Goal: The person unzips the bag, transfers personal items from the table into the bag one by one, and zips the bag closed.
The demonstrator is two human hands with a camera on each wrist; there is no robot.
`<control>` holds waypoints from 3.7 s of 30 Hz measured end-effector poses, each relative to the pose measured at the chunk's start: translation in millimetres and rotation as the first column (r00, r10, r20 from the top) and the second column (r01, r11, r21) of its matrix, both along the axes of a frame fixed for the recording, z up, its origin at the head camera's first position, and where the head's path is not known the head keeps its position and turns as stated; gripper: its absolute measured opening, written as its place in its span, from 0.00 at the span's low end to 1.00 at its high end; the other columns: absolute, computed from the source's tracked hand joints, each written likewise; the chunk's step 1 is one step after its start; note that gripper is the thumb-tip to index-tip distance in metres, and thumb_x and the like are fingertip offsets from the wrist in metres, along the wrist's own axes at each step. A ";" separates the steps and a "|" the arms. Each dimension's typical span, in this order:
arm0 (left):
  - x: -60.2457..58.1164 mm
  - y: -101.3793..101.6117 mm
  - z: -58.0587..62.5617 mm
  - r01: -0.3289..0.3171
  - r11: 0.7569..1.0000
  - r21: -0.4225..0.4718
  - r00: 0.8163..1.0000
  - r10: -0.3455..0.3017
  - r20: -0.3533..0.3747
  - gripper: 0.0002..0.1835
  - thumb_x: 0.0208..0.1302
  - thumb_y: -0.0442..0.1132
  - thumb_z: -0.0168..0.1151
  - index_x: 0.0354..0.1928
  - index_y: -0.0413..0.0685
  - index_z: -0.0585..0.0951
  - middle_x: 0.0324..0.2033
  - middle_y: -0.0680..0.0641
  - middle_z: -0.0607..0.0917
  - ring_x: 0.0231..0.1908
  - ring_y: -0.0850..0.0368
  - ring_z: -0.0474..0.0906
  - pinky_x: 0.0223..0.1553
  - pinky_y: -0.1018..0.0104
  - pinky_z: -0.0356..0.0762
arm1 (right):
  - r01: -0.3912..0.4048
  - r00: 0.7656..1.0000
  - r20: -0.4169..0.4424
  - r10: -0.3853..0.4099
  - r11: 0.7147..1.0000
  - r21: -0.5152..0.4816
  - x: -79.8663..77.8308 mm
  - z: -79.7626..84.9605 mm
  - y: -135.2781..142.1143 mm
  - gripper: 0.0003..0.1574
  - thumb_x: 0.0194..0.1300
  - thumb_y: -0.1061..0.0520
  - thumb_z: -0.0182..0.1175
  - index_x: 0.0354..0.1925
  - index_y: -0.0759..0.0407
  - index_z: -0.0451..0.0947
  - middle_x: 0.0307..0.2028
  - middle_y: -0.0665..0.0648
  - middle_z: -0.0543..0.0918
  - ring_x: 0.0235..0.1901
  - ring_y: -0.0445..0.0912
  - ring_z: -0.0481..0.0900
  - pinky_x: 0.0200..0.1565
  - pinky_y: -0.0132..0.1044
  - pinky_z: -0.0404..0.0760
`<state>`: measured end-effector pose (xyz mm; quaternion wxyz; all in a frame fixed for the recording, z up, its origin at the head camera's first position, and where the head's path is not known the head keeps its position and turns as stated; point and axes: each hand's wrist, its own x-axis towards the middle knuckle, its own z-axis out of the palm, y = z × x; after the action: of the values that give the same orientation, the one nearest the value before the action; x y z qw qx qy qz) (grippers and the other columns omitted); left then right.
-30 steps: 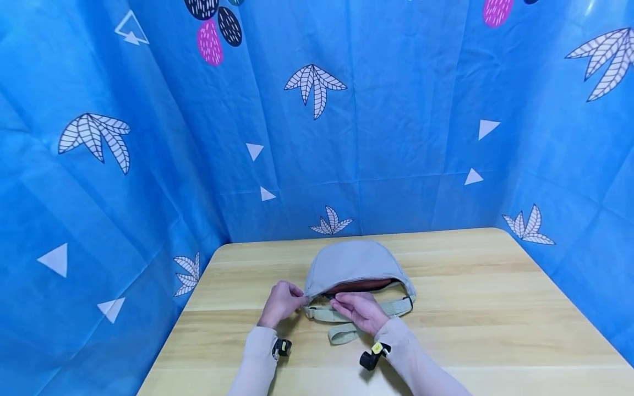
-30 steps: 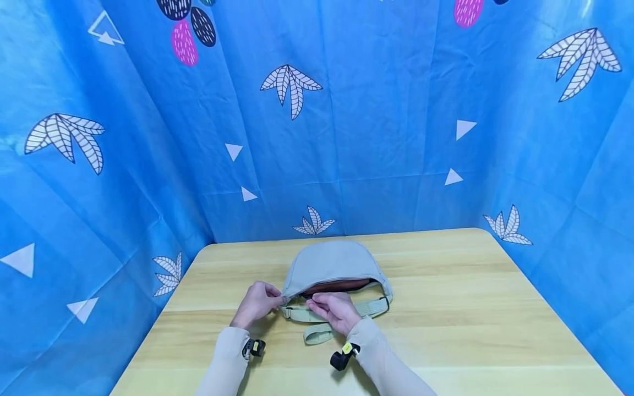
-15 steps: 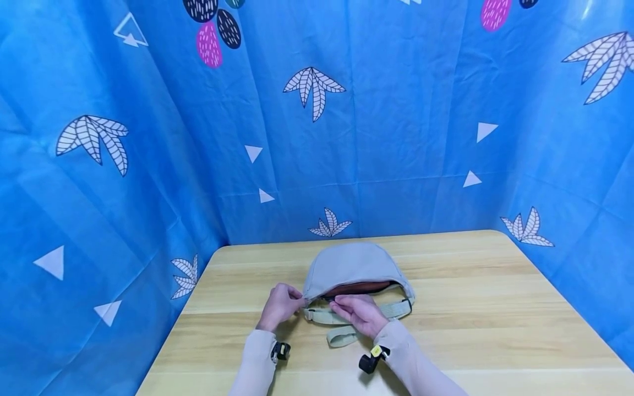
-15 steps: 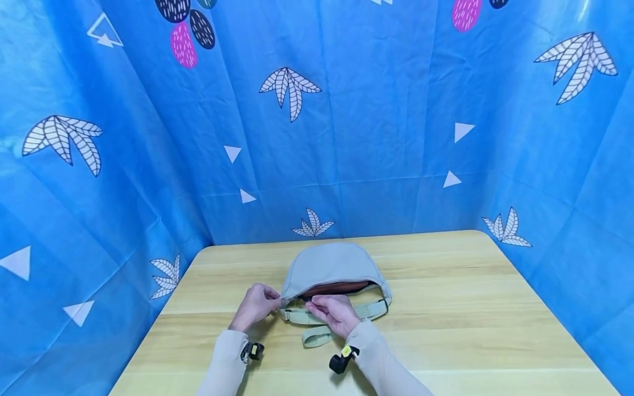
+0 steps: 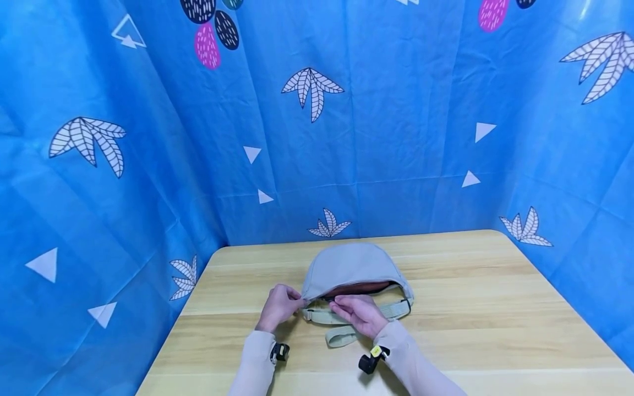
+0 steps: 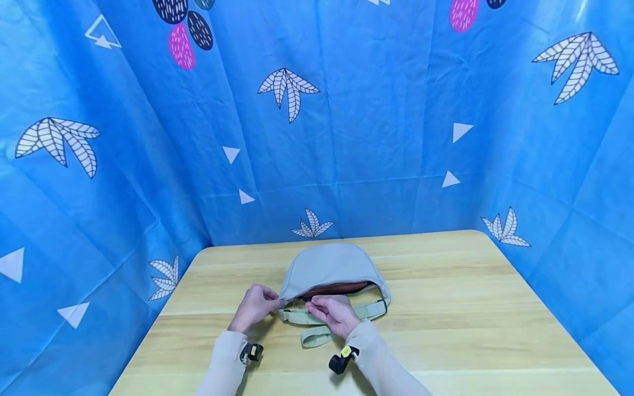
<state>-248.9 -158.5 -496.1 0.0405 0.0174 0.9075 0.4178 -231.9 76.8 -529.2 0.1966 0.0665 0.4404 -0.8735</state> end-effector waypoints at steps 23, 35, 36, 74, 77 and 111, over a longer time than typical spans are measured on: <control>1.9 -1.1 -3.9 0.008 1.000 -0.001 1.000 -0.008 -0.002 0.07 0.58 0.36 0.75 0.36 0.40 0.89 0.29 0.47 0.89 0.26 0.56 0.84 0.27 0.64 0.78 | -0.011 1.000 -0.007 0.011 1.000 -0.002 -0.5 -5.3 1.0 0.27 0.69 0.74 0.56 0.63 0.85 0.65 0.36 0.60 0.90 0.41 0.46 0.90 0.52 0.33 0.86; -0.9 -1.2 -2.8 0.008 1.000 -0.004 1.000 -0.008 -0.005 0.07 0.57 0.37 0.77 0.34 0.42 0.89 0.29 0.48 0.90 0.26 0.56 0.83 0.27 0.65 0.77 | 0.007 1.000 -0.001 -0.007 1.000 0.005 -1.4 -2.9 2.2 0.28 0.68 0.74 0.57 0.63 0.85 0.65 0.37 0.61 0.91 0.41 0.46 0.90 0.52 0.33 0.86; -0.9 -1.1 -2.9 0.008 1.000 -0.005 1.000 -0.008 -0.007 0.07 0.57 0.37 0.77 0.34 0.42 0.89 0.28 0.48 0.90 0.26 0.56 0.83 0.27 0.65 0.76 | 0.009 1.000 -0.001 -0.009 1.000 0.006 -1.3 -3.0 2.3 0.27 0.68 0.74 0.57 0.63 0.85 0.66 0.37 0.61 0.91 0.41 0.46 0.90 0.53 0.33 0.86; 0.2 -2.5 -3.1 0.032 0.999 0.015 0.999 -0.032 0.007 0.04 0.60 0.34 0.73 0.36 0.41 0.89 0.29 0.47 0.89 0.25 0.56 0.83 0.25 0.66 0.77 | 0.014 1.000 0.005 -0.014 1.000 0.000 -1.1 -2.9 9.2 0.21 0.68 0.74 0.58 0.59 0.81 0.73 0.38 0.62 0.91 0.42 0.47 0.91 0.53 0.33 0.86; 0.1 -3.5 -3.4 0.038 0.999 0.014 0.999 -0.038 0.007 0.04 0.60 0.34 0.73 0.36 0.41 0.89 0.29 0.47 0.89 0.25 0.56 0.83 0.24 0.66 0.77 | 0.013 1.000 0.005 -0.013 1.000 -0.002 -1.4 -3.0 9.3 0.21 0.68 0.74 0.57 0.58 0.81 0.73 0.37 0.62 0.91 0.41 0.46 0.91 0.52 0.33 0.86; 3.9 -11.9 -4.7 0.034 0.999 0.007 0.999 -0.034 0.017 0.04 0.60 0.35 0.72 0.36 0.42 0.89 0.30 0.48 0.89 0.26 0.57 0.82 0.27 0.66 0.77 | 0.023 1.000 -0.014 -0.023 1.000 0.010 -1.5 -3.2 26.4 0.13 0.70 0.74 0.56 0.51 0.78 0.76 0.38 0.60 0.89 0.43 0.46 0.90 0.53 0.32 0.85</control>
<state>-245.0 -170.4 -500.8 0.0553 0.0292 0.9052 0.4204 -233.4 103.3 -532.4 0.1834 0.0664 0.4454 -0.8738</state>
